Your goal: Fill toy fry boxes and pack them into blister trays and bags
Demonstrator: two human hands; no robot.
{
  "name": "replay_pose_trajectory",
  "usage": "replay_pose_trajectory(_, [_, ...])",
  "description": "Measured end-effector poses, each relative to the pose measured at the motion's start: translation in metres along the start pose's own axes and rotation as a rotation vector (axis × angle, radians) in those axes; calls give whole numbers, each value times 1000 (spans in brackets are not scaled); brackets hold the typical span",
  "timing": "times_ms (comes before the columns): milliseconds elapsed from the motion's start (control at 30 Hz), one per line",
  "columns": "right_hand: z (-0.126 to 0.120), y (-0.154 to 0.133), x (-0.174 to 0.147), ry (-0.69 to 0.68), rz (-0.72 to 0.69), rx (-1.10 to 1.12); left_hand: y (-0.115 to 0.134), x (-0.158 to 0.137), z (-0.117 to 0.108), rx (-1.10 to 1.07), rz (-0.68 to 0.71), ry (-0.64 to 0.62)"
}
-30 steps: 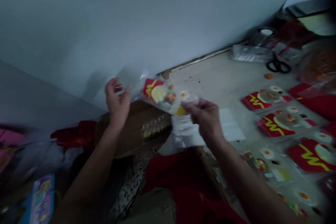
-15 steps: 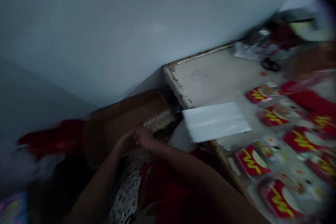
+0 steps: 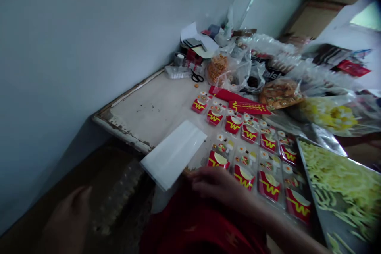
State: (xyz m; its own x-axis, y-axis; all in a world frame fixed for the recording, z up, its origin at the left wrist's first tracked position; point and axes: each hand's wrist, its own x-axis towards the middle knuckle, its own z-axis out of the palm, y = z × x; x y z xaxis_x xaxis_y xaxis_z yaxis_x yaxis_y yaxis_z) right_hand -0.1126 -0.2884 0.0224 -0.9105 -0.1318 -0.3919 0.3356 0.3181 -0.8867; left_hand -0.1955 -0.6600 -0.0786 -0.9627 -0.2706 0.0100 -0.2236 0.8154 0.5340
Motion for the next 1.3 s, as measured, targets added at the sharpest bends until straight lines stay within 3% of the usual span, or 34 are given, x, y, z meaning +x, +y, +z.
replay_pose_trajectory(67, [-36,21,-19,207,57,-15,50,13,18,-88,224,133])
replay_pose_trajectory(133, [-61,40,-31,316,60,-97,118,31,44,-75,517,-14])
replay_pose_trajectory(167, [-70,47,-36,346,48,-173,154,41,59,-13,588,-73])
replay_pose_trajectory(233, [-82,56,-44,370,1,-379,221,62,88,101,632,-172])
replay_pose_trajectory(300, [-89,59,-48,350,-54,-555,272,81,113,188,632,-262])
replay_pose_trajectory(400, [-98,60,-48,292,-116,-663,313,101,139,302,536,-351])
replay_pose_trajectory(467, [-107,62,-48,289,-143,-690,320,110,148,327,467,-448])
replay_pose_trajectory(567, [-124,68,-50,290,-168,-679,313,118,154,221,429,-536])
replay_pose_trajectory(733, [-142,74,-49,231,-321,-702,294,123,147,67,408,-450])
replay_pose_trajectory(867, [-146,69,-30,46,-457,-876,291,126,141,45,460,-407])
replay_pose_trajectory(933, [-149,67,-15,-57,-484,-952,289,129,139,56,420,-394])
replay_pose_trajectory(1067, [-160,64,20,-242,-507,-1026,280,135,137,-64,218,-648])
replay_pose_trajectory(1167, [-164,60,40,-356,-568,-1066,274,132,134,-115,181,-773])
replay_pose_trajectory(1233, [-163,57,49,-385,-631,-1103,273,123,130,-24,214,-648])
replay_pose_trajectory(1300, [-159,55,55,-392,-669,-1129,274,108,127,142,274,-437])
